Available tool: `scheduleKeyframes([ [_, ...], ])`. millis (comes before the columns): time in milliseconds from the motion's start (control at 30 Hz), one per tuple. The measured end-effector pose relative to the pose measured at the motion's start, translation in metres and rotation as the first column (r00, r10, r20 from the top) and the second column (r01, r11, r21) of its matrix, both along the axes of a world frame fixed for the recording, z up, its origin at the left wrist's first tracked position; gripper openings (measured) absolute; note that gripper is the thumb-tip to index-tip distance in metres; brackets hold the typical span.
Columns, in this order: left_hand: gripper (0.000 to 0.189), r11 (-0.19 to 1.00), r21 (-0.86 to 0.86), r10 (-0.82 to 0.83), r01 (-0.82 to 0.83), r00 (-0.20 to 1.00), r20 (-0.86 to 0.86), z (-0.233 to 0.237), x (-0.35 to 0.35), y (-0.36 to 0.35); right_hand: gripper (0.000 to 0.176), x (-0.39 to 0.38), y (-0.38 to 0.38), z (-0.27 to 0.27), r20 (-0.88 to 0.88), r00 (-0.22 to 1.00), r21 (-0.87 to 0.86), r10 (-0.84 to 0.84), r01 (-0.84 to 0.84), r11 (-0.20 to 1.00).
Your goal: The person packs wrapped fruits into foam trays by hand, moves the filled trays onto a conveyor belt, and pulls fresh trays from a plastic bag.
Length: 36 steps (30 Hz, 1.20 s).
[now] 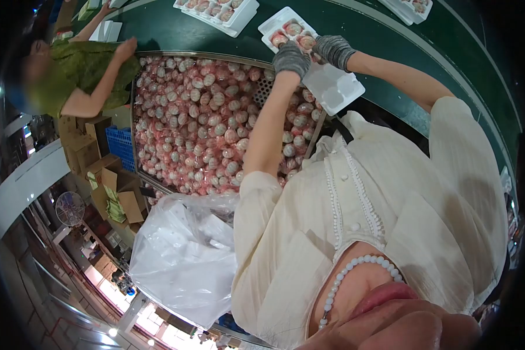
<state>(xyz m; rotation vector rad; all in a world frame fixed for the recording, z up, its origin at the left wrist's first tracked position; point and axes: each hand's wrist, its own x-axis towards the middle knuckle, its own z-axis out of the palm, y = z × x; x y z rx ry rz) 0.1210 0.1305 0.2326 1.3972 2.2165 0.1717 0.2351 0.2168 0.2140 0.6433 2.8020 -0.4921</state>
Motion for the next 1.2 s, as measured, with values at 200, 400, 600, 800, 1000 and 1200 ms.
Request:
scheduleKeyframes([
  [200,0.043,0.968,-0.074,-0.246,0.238,0.961,-0.13,-0.041,-0.024,0.024,0.039,0.013,0.005,0.0,-0.191,0.973,-0.065,-0.132,0.122,0.99],
  [400,0.039,0.946,0.315,0.104,-0.071,0.991,-0.089,-0.044,-0.013,-0.015,0.03,-0.027,0.016,-0.038,-0.15,0.975,-0.264,-0.162,0.118,0.957],
  [600,0.035,0.976,0.065,-0.199,0.209,0.97,-0.136,-0.051,-0.025,0.005,0.036,-0.041,0.019,-0.035,-0.064,0.957,-0.559,-0.285,0.202,0.804],
  [800,0.034,0.924,0.382,0.062,-0.032,0.996,-0.067,-0.056,-0.012,-0.033,0.045,-0.02,0.013,-0.021,-0.453,0.874,0.036,0.177,-0.18,0.983],
  [1000,0.028,0.918,0.368,-0.1,0.146,0.985,-0.14,-0.064,-0.027,-0.027,0.021,-0.029,0.013,-0.023,-0.171,0.98,-0.184,0.1,-0.132,0.974],
  [1200,0.026,0.982,0.05,-0.175,0.182,0.976,-0.128,-0.05,-0.034,-0.003,0.017,-0.031,0.006,-0.019,-0.251,0.948,0.034,0.195,-0.192,0.981],
])
